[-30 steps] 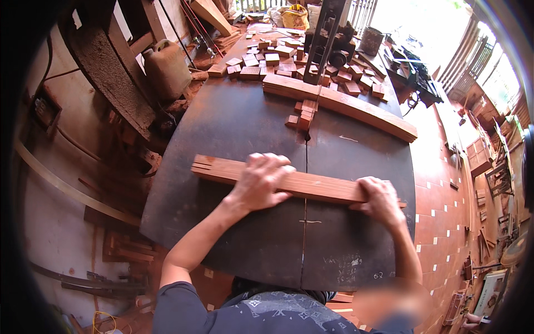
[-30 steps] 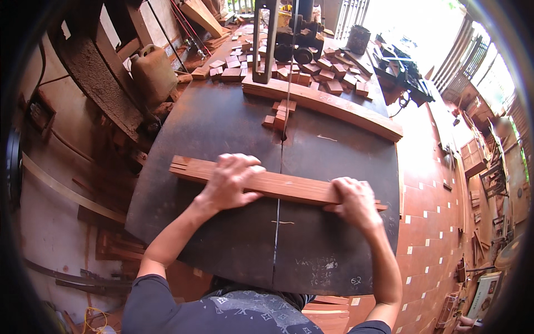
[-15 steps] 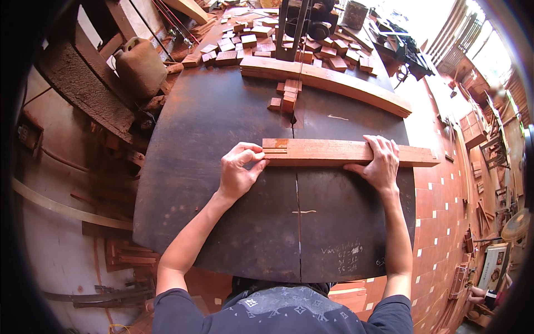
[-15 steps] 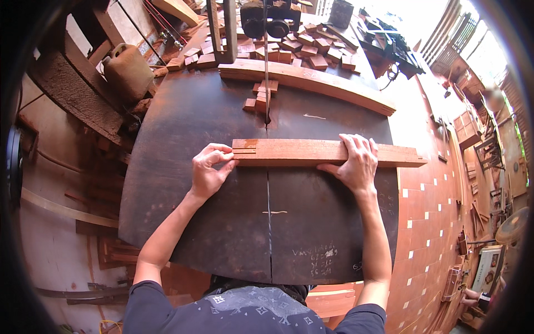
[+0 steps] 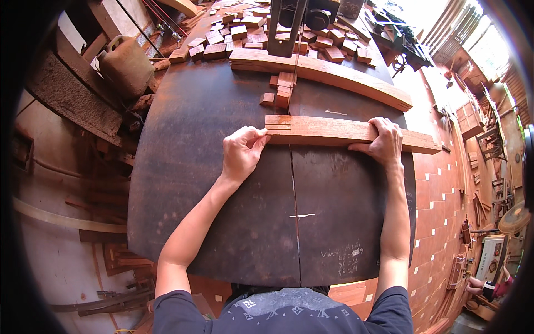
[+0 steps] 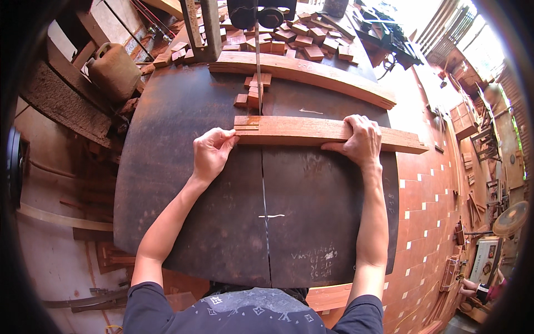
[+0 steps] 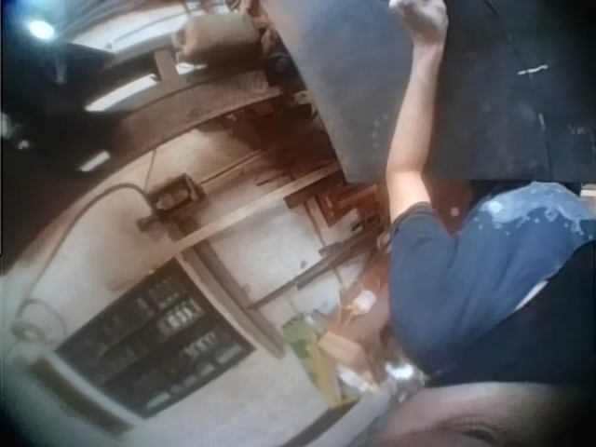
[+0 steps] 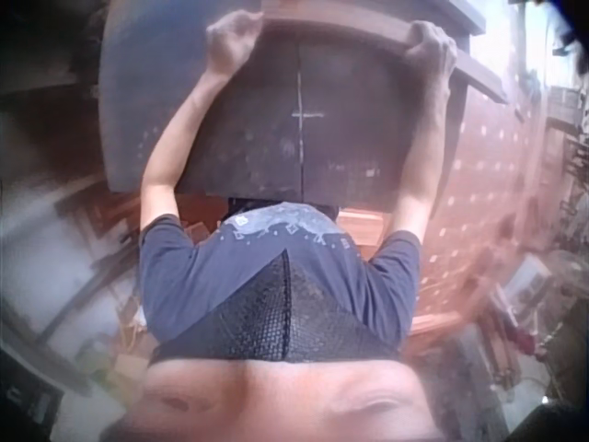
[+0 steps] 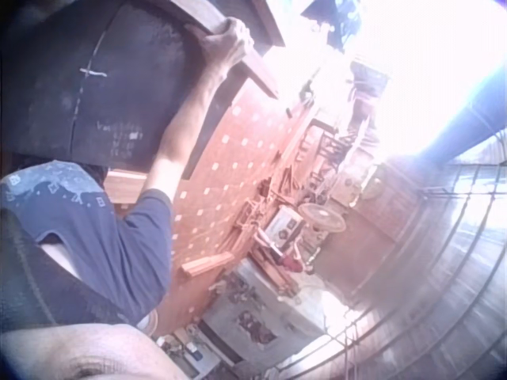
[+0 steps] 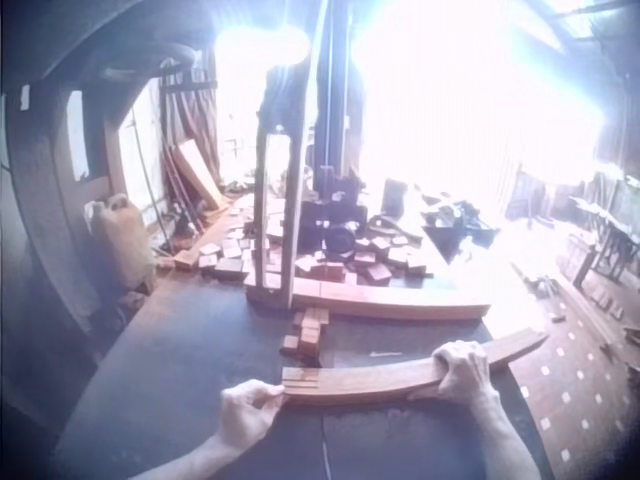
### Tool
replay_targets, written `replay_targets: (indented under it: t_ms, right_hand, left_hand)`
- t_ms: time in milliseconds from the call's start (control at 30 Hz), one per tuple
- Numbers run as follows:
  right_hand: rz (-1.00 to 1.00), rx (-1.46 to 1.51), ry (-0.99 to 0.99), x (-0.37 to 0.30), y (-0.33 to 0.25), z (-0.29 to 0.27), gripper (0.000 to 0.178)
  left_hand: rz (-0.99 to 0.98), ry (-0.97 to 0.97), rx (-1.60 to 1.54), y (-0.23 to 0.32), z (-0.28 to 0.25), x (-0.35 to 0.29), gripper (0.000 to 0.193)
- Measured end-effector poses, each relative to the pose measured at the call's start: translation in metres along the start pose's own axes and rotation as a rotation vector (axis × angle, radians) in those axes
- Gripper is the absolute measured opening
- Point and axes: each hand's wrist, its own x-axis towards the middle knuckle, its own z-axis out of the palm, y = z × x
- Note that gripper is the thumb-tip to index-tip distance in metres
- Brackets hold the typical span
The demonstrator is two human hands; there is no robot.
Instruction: The person repeatedly picks up wooden planks, places them on a bandsaw table, and cuts them into smaller pieces. The cut pieces are set aside on the floor.
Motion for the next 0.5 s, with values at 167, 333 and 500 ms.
replay_targets:
  t_ms: [167, 333, 500]
  right_hand:
    - [-0.008, 0.004, 0.010, 0.009, 0.005, 0.006, 0.088]
    - [0.036, -0.039, 0.011, 0.012, 0.007, 0.011, 0.089]
    - [0.039, -0.041, 0.002, 0.013, 0.003, 0.010, 0.090]
  left_hand:
    - [-0.017, -0.010, 0.020, -0.002, 0.002, 0.009, 0.011]
    - [-0.050, -0.015, 0.050, -0.003, 0.004, 0.012, 0.007]
    - [-0.057, 0.000, 0.030, -0.008, 0.005, 0.011, 0.010]
